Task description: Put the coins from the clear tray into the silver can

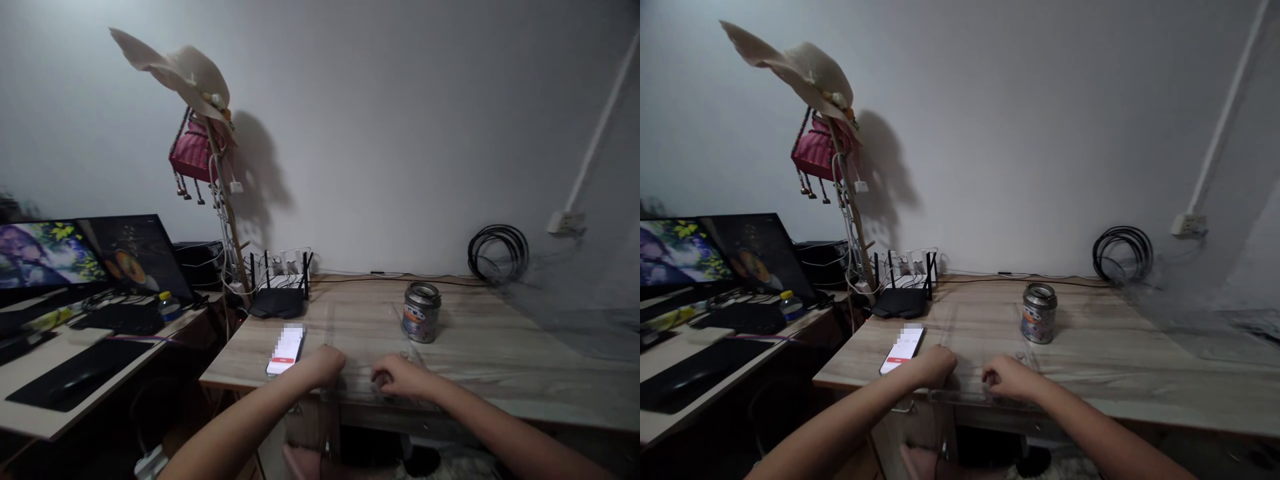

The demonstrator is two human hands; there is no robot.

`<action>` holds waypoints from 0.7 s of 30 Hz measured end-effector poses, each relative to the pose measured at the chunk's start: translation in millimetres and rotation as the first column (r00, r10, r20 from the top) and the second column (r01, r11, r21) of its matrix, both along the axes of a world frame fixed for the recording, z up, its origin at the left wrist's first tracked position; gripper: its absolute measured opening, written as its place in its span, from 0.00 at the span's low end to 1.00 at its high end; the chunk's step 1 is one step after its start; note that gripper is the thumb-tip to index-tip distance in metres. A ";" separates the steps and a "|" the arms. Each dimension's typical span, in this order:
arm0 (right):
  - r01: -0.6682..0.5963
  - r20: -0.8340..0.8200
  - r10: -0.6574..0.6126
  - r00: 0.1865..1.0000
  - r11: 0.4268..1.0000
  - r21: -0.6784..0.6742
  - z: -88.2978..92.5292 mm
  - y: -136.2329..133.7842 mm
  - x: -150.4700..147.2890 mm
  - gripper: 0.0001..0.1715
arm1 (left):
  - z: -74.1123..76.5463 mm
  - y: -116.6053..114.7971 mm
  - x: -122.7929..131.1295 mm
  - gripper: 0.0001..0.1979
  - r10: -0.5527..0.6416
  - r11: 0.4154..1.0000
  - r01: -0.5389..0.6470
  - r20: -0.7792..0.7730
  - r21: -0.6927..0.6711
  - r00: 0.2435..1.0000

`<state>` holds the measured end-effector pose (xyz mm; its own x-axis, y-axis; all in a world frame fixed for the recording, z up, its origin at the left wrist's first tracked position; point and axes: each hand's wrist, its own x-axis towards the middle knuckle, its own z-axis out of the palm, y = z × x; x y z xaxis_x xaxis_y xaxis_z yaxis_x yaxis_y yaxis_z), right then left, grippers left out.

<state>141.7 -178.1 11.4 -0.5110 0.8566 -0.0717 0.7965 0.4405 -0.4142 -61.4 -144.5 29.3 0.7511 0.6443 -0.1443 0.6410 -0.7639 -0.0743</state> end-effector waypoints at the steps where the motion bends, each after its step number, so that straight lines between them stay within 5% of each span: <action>1: -0.025 -0.051 0.022 0.998 0.999 -0.046 -3.0 2.2 -3.3 0.18 | 1.7 0.2 0.6 0.06 -0.001 1.000 0.001 -0.031 -0.004 1.000; 6: -0.069 -0.160 0.035 0.986 0.975 -0.213 -19.2 13.4 -15.6 0.14 | 7.5 0.0 2.7 0.10 0.017 1.000 -0.016 -0.183 0.002 0.983; 9: -0.041 -0.146 0.013 0.989 0.981 -0.190 -24.2 15.6 -18.4 0.11 | 6.8 0.6 0.9 0.10 -0.001 1.000 0.007 -0.196 0.028 0.981; 11: 0.011 -0.140 -0.030 0.990 0.991 -0.132 -15.1 17.9 -13.2 0.09 | 5.4 1.5 -2.2 0.10 -0.040 0.998 0.048 -0.165 0.041 0.986; 14: 0.172 -0.170 -0.162 0.972 0.984 0.046 25.3 28.4 13.1 0.10 | 3.0 2.6 -8.0 0.10 -0.070 0.997 0.073 -0.114 0.021 0.991; 15: 0.274 -0.192 -0.244 0.951 0.951 0.146 43.3 34.1 26.2 0.13 | 1.8 2.7 -9.6 0.10 -0.059 0.998 0.060 -0.092 0.008 0.994; 18: 0.674 -0.249 -0.654 0.714 0.548 0.495 90.4 54.3 67.2 0.15 | -4.9 2.9 -10.9 0.10 0.010 0.999 -0.008 0.047 -0.035 0.999; 19: 0.723 -0.220 -0.740 0.636 0.471 0.506 99.6 60.8 78.4 0.14 | -8.3 3.0 -9.6 0.11 0.049 0.997 -0.043 0.120 -0.057 0.992; 21: 0.760 -0.190 -0.808 0.558 0.406 0.507 107.1 71.5 94.4 0.13 | -15.0 3.4 -4.5 0.11 0.151 0.984 -0.116 0.296 -0.134 0.943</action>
